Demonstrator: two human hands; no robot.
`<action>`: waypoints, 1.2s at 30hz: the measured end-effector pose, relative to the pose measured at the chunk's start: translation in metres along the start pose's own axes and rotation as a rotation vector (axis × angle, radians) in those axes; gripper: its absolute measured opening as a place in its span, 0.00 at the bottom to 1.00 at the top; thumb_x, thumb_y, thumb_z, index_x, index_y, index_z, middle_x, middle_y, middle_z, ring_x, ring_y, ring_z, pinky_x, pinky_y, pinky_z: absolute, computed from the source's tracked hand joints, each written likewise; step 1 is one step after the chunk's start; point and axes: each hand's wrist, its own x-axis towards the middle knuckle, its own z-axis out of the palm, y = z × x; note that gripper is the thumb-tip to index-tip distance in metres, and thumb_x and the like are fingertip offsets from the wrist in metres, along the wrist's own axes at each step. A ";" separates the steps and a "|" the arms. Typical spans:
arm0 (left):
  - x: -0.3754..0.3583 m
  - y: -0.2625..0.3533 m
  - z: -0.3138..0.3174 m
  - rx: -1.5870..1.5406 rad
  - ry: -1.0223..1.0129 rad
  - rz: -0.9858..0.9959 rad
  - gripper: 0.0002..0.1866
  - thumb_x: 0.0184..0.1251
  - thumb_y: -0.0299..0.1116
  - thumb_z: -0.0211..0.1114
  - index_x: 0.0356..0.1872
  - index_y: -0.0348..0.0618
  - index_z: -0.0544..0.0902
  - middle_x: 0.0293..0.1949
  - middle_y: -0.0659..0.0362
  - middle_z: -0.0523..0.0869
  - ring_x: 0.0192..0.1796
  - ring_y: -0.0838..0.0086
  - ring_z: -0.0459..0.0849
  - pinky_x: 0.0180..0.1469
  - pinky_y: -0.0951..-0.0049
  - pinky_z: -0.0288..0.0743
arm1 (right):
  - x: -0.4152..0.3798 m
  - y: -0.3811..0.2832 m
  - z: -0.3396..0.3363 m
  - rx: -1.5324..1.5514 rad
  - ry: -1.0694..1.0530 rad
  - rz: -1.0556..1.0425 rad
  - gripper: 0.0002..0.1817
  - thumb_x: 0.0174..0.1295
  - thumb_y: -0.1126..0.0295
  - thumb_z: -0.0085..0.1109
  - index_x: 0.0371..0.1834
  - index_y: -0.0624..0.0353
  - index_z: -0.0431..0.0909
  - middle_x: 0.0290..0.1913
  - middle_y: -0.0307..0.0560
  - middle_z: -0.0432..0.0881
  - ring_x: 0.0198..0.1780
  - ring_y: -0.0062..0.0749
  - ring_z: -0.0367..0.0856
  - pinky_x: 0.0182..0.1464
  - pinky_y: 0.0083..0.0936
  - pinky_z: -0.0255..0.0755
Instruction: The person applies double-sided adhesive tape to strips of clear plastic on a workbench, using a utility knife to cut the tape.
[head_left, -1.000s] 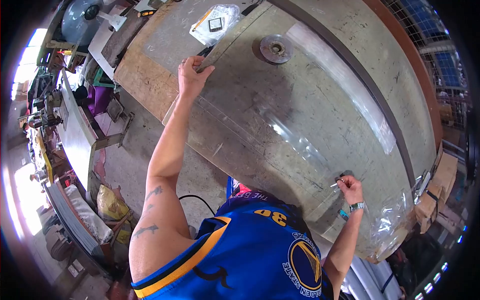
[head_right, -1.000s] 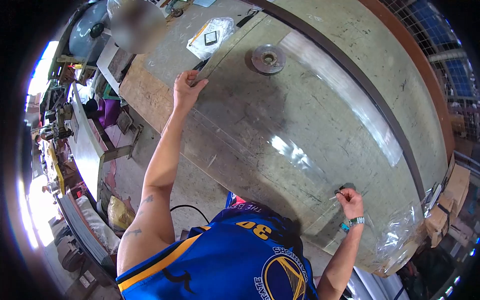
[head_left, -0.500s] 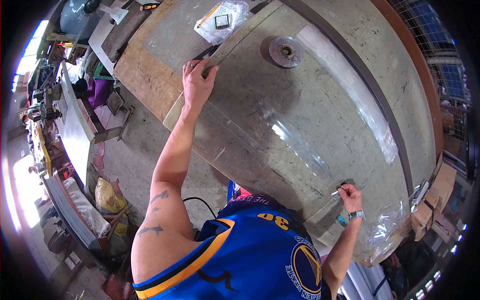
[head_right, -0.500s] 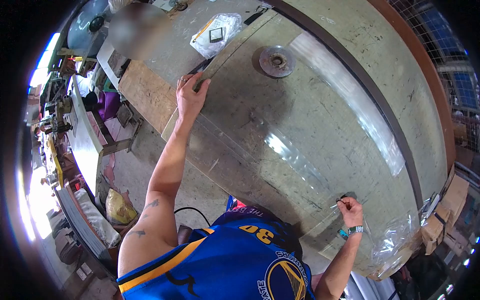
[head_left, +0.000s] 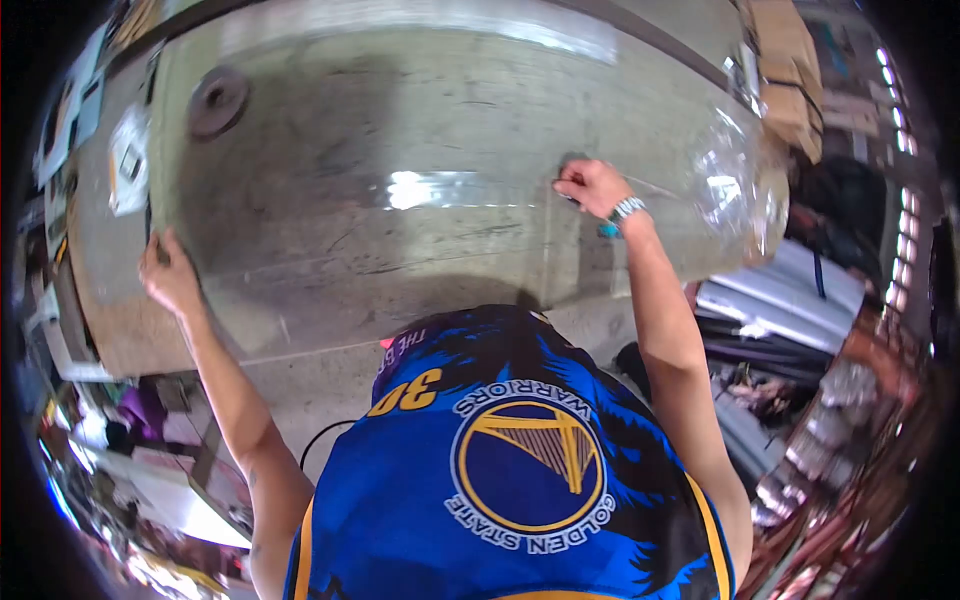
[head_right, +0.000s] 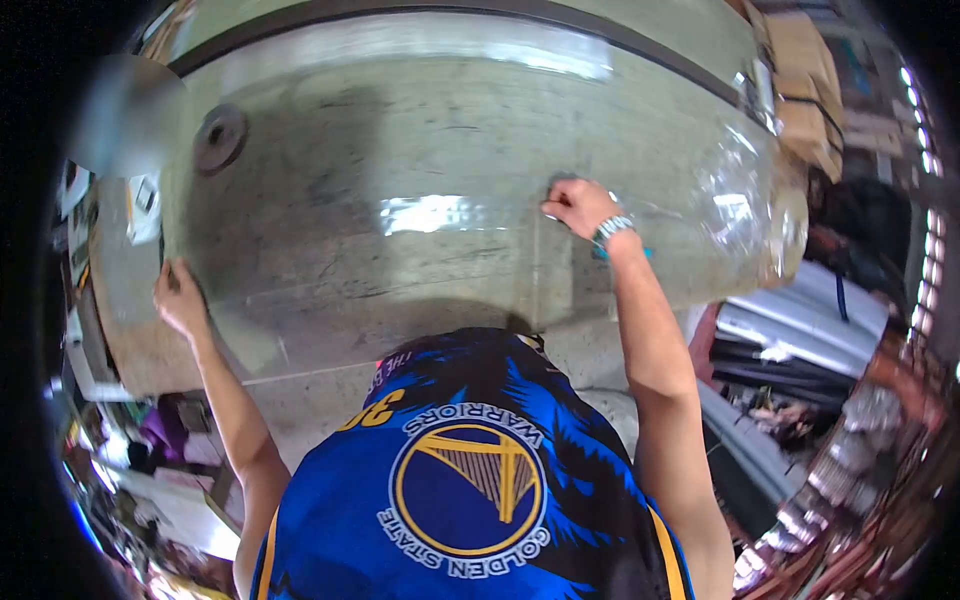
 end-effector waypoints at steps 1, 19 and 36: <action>0.003 0.000 -0.003 -0.020 0.006 -0.029 0.24 0.71 0.51 0.70 0.52 0.37 0.90 0.49 0.44 0.90 0.53 0.50 0.88 0.58 0.54 0.80 | -0.002 -0.006 -0.004 -0.006 0.019 0.035 0.14 0.63 0.57 0.71 0.36 0.57 0.85 0.34 0.51 0.89 0.38 0.49 0.87 0.43 0.42 0.79; 0.002 0.007 -0.001 -0.019 -0.022 -0.047 0.25 0.71 0.49 0.68 0.53 0.35 0.88 0.48 0.43 0.88 0.49 0.51 0.85 0.54 0.53 0.77 | 0.007 0.019 -0.020 -0.124 0.106 0.039 0.20 0.60 0.50 0.74 0.38 0.56 0.85 0.36 0.52 0.89 0.43 0.50 0.88 0.48 0.44 0.79; -0.050 0.255 -0.014 -0.243 -0.121 0.489 0.20 0.64 0.42 0.72 0.53 0.41 0.88 0.60 0.46 0.86 0.61 0.50 0.83 0.65 0.49 0.74 | 0.016 0.036 -0.018 -0.184 0.112 -0.033 0.24 0.55 0.42 0.76 0.39 0.50 0.86 0.43 0.46 0.90 0.52 0.45 0.88 0.55 0.44 0.79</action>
